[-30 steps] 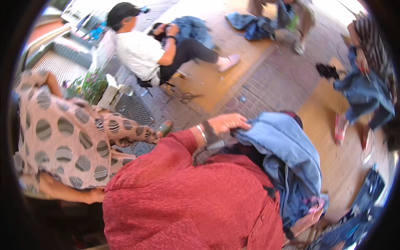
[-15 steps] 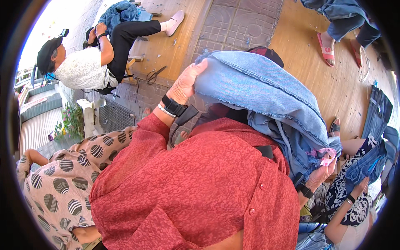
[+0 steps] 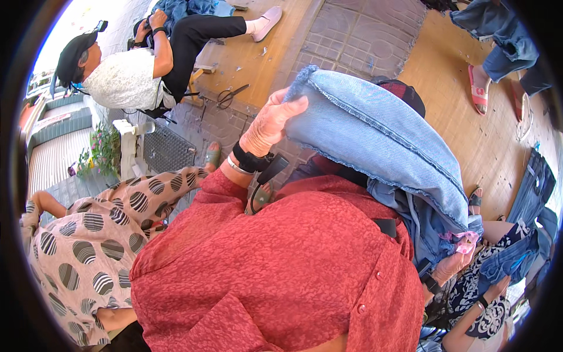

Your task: Using a small tool to pick or seam denim fabric while sitting outdoors with a group.

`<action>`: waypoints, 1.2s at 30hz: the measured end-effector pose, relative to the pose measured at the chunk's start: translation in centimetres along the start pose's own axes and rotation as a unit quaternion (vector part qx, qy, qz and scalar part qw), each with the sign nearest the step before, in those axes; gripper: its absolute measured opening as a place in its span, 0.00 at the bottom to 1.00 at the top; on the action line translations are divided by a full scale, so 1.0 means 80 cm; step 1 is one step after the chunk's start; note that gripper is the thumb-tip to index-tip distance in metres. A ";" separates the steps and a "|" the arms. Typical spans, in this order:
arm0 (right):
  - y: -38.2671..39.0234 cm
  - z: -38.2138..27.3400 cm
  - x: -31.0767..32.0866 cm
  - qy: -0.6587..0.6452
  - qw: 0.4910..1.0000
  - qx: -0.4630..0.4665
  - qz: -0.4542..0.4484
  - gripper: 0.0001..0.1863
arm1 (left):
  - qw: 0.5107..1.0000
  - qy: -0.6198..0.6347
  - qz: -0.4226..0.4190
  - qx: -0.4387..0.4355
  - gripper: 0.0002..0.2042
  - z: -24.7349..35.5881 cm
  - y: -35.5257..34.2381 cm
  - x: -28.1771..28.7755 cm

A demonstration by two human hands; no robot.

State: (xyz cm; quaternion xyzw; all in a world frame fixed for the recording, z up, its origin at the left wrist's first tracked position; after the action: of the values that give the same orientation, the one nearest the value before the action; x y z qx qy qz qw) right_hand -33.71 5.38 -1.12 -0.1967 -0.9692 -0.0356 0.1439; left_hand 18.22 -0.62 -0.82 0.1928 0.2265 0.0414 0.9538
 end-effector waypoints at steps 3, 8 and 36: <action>-0.002 0.002 -0.004 -0.002 1.000 -0.004 -0.004 0.26 | 1.000 0.003 -0.001 -0.007 0.09 0.005 0.002 -0.002; -0.003 0.002 -0.007 -0.005 1.000 -0.008 -0.009 0.26 | 1.000 -0.009 0.003 -0.022 0.11 0.013 0.004 -0.003; -0.008 0.007 -0.014 -0.019 1.000 -0.011 -0.018 0.26 | 0.993 0.041 0.061 0.093 0.08 0.015 -0.014 -0.007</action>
State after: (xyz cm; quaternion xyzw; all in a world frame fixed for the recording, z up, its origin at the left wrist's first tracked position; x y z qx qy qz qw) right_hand -33.09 4.46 -2.02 -0.1812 -0.9747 -0.0449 0.1225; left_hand 18.22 -2.20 -0.05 0.2918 0.2563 0.0861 0.9175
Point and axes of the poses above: each hand's wrist, its own y-axis away from the middle knuckle, its own x-axis out of the back of the hand, z = x × y, the point moved 5 cm from there along -y, towards the middle knuckle, and after that the axes turned 6 degrees about -y, right-handed, at the moved point
